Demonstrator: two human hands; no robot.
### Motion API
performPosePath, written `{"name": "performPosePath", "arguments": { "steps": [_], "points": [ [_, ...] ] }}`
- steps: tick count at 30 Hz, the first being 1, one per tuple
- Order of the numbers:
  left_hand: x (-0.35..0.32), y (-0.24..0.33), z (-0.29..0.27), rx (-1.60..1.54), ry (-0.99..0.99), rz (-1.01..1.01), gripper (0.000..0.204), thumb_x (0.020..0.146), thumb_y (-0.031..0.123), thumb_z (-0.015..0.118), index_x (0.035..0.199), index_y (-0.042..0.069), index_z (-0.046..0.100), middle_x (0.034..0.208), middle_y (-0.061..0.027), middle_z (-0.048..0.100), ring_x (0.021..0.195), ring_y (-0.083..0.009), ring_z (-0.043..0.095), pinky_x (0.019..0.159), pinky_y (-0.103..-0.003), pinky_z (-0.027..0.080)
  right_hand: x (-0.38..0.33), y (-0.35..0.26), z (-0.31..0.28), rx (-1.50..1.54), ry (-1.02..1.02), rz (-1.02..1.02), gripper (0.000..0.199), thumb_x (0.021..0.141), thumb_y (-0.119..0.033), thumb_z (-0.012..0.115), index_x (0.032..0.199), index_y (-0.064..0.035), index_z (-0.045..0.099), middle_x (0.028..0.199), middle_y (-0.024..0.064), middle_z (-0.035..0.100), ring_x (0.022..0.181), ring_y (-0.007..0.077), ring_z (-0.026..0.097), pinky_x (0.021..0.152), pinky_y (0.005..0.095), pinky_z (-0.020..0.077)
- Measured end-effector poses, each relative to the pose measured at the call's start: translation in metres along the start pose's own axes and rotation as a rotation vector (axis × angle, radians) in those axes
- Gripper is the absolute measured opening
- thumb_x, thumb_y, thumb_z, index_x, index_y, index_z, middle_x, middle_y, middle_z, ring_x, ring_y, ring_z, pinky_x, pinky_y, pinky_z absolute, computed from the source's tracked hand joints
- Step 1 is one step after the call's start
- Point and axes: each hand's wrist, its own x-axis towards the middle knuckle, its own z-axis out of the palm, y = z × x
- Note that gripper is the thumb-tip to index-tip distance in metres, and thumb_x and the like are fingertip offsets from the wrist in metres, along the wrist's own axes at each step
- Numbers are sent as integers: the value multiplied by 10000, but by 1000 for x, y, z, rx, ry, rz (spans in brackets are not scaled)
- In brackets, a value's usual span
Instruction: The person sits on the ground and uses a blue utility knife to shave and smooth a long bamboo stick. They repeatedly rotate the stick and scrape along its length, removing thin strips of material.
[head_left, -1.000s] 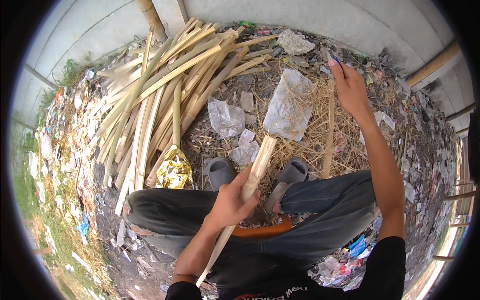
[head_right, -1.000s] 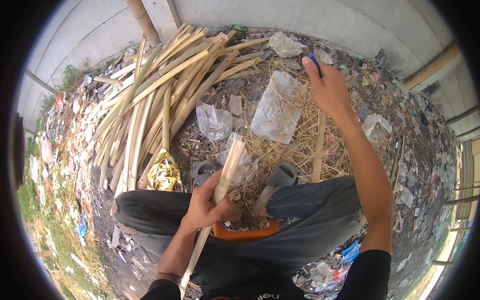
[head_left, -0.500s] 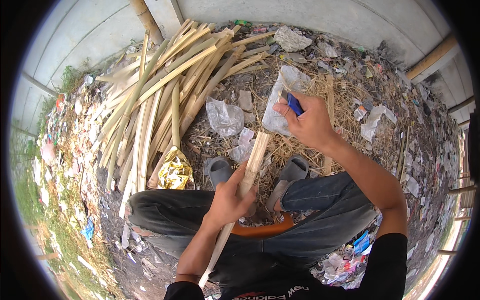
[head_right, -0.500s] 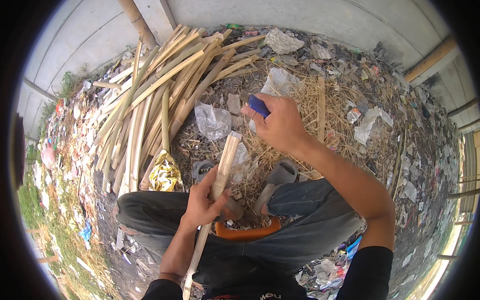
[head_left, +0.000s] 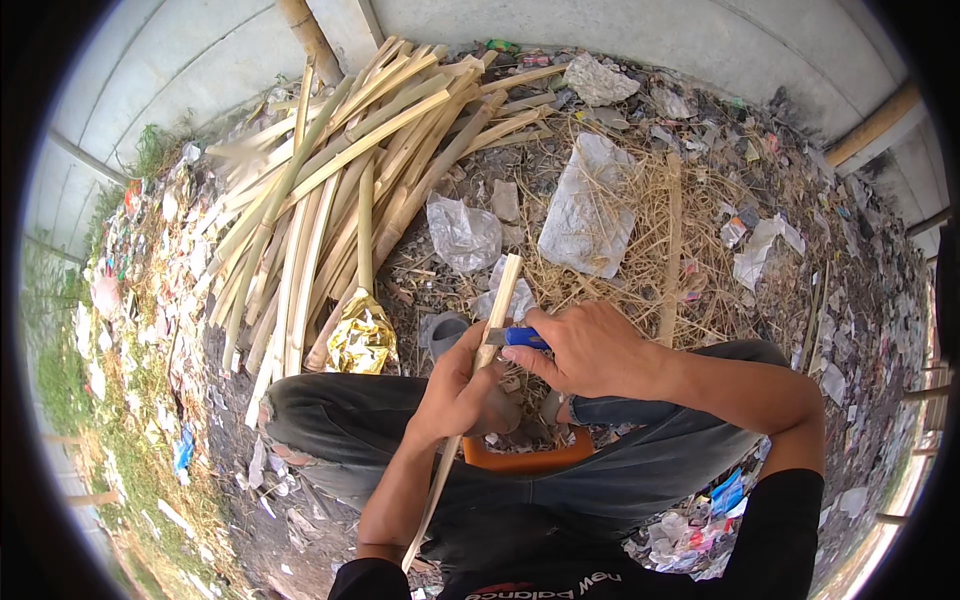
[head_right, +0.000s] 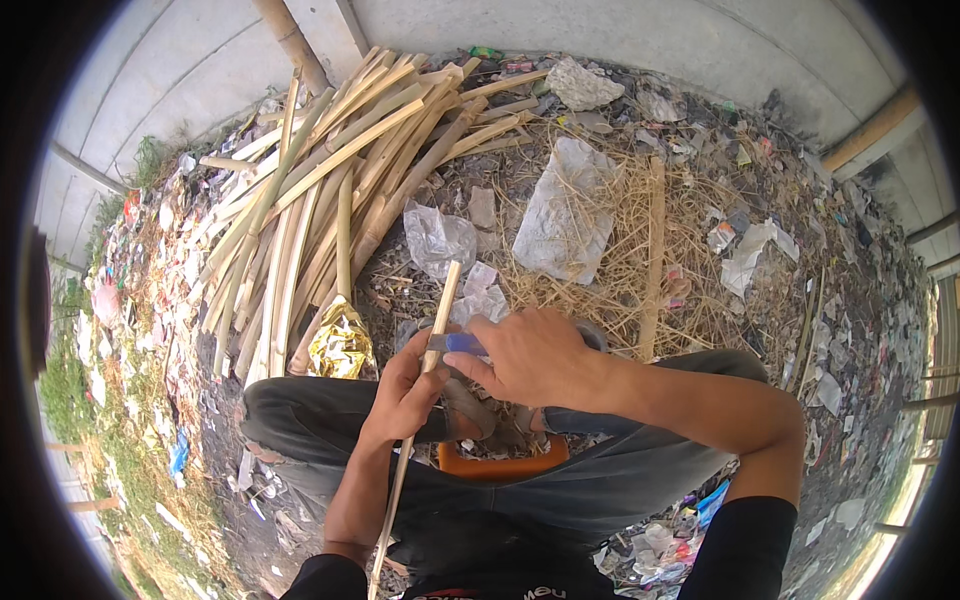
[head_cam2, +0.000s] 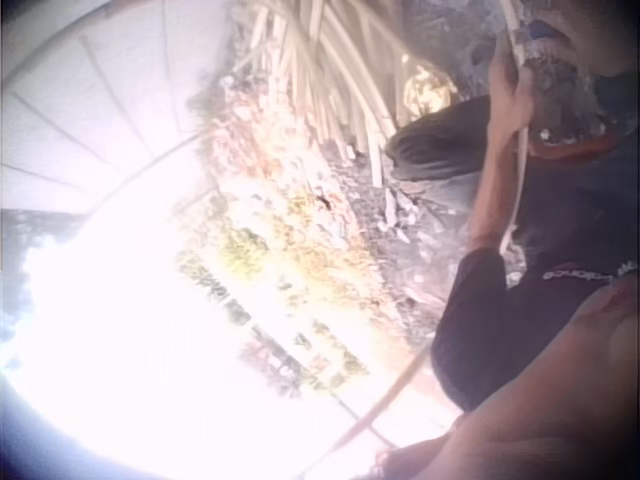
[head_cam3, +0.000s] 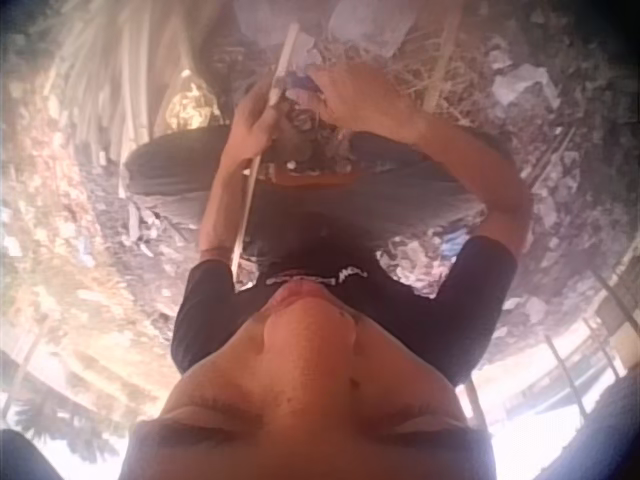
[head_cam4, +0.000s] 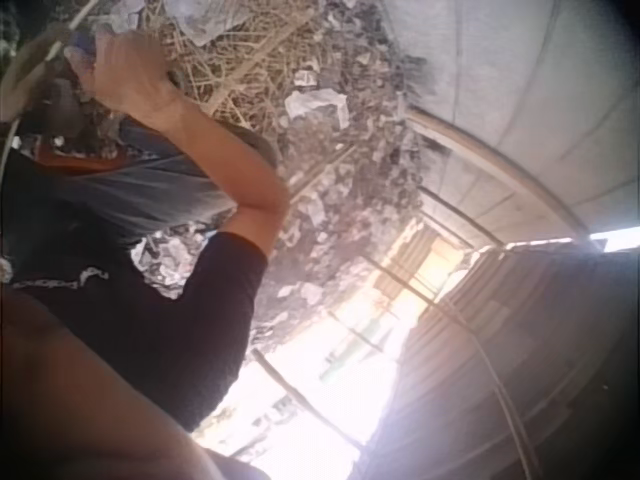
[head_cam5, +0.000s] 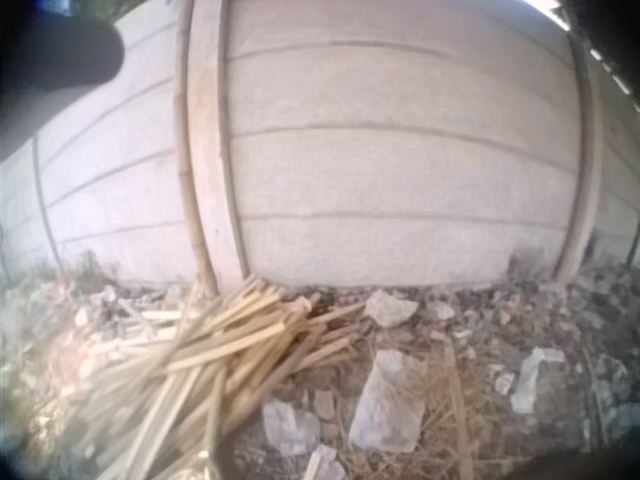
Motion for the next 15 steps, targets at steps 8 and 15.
{"name": "performPosePath", "arguments": {
  "steps": [8,15],
  "points": [
    [2,-5,-1,140,43,36,504,956,74,572,1441,-50,512,1147,-86,647,1077,-141,576,944,-312,470,14,12,-8,-22,83,46,565,1024,-542,560,858,-11,658,579,204,623,578,447,652,571,531,521],
    [6,-2,5,288,157,127,500,945,106,600,1417,-42,530,1050,-158,707,962,-162,638,872,-345,517,22,26,-8,29,124,43,558,1020,-551,561,856,-28,667,580,205,619,580,450,650,571,528,521]
  ]
}}
